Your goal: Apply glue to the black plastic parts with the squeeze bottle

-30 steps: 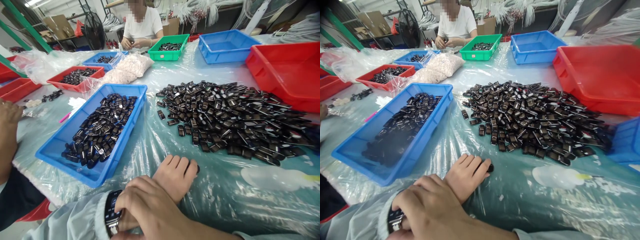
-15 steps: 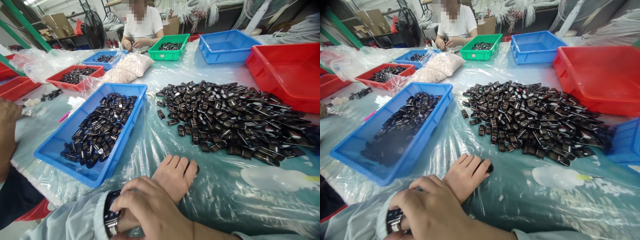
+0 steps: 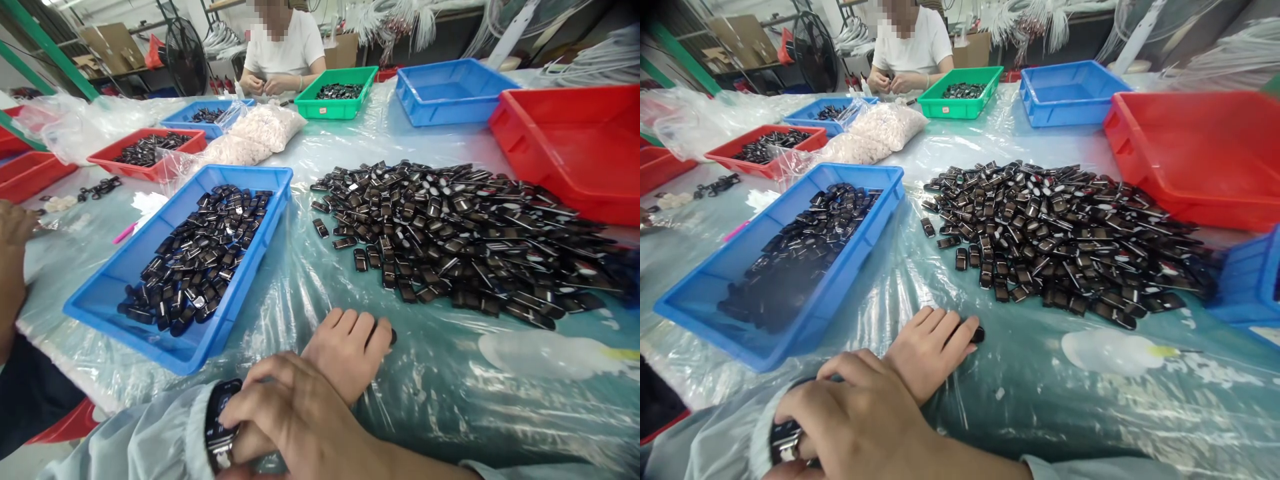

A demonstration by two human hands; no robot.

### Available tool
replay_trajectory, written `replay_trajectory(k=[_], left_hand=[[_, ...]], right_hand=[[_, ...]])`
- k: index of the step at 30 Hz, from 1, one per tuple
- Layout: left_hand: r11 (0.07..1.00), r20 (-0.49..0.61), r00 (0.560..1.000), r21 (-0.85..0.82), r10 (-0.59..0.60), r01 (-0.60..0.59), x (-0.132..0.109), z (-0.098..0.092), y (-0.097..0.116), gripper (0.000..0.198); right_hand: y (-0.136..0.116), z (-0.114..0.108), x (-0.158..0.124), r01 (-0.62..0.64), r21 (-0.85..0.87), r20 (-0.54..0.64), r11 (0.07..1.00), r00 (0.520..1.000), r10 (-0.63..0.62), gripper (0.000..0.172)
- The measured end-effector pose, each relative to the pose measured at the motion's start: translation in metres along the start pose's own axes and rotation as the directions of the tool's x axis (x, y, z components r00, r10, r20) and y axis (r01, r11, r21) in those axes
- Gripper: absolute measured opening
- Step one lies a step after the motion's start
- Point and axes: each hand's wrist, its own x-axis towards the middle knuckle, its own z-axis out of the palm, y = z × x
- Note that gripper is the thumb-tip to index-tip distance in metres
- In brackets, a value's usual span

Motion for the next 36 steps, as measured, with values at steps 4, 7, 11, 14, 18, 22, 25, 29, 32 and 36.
replay_trajectory(k=[4,7,11,14,18,22,25,29,32,36], left_hand=[[1.0,0.016,1.0,0.008,0.007,-0.007,-0.001,0.0,0.0,0.028],[1.0,0.016,1.0,0.014,0.008,-0.008,-0.001,0.001,0.0,0.027],[1.0,0.015,1.0,0.019,0.003,-0.004,-0.002,0.001,0.0,0.03],[1.0,0.013,1.0,0.021,0.002,-0.002,-0.002,0.003,0.0,0.032],[1.0,-0.007,1.0,0.014,0.006,-0.006,-0.002,0.005,-0.001,0.032],[1.0,-0.007,1.0,0.018,0.006,-0.006,-0.003,0.005,-0.002,0.033],[1.0,-0.012,1.0,0.024,0.011,-0.011,-0.003,0.005,-0.002,0.033],[1.0,-0.008,1.0,0.025,0.011,-0.01,-0.003,0.006,-0.002,0.031],[1.0,-0.001,1.0,0.023,0.013,-0.013,-0.003,0.006,-0.002,0.028],[1.0,0.009,1.0,0.023,0.017,-0.017,-0.003,0.006,-0.003,0.024]], right_hand=[[0.003,0.003,-0.001,0.048,-0.002,-0.054,0.999,0.997,-0.048,0.02],[0.004,0.004,0.001,0.084,0.014,-0.129,0.996,0.988,-0.081,0.023],[0.005,0.008,0.003,0.117,0.01,-0.153,0.993,0.982,-0.114,0.026],[0.008,0.011,0.002,0.145,-0.003,-0.202,0.989,0.969,-0.143,0.033],[0.011,0.012,-0.004,0.214,-0.157,-0.033,0.964,0.975,-0.221,0.048],[0.009,0.005,-0.006,0.28,-0.293,0.182,0.914,0.955,-0.234,0.058],[0.007,-0.001,-0.005,0.27,-0.297,0.224,0.916,0.952,-0.207,0.058],[0.008,-0.002,-0.002,0.282,-0.274,0.233,0.919,0.947,-0.221,0.061],[0.008,-0.001,-0.001,0.288,-0.265,0.236,0.92,0.945,-0.228,0.064],[0.007,-0.002,-0.002,0.296,-0.263,0.276,0.918,0.935,-0.223,0.057]])
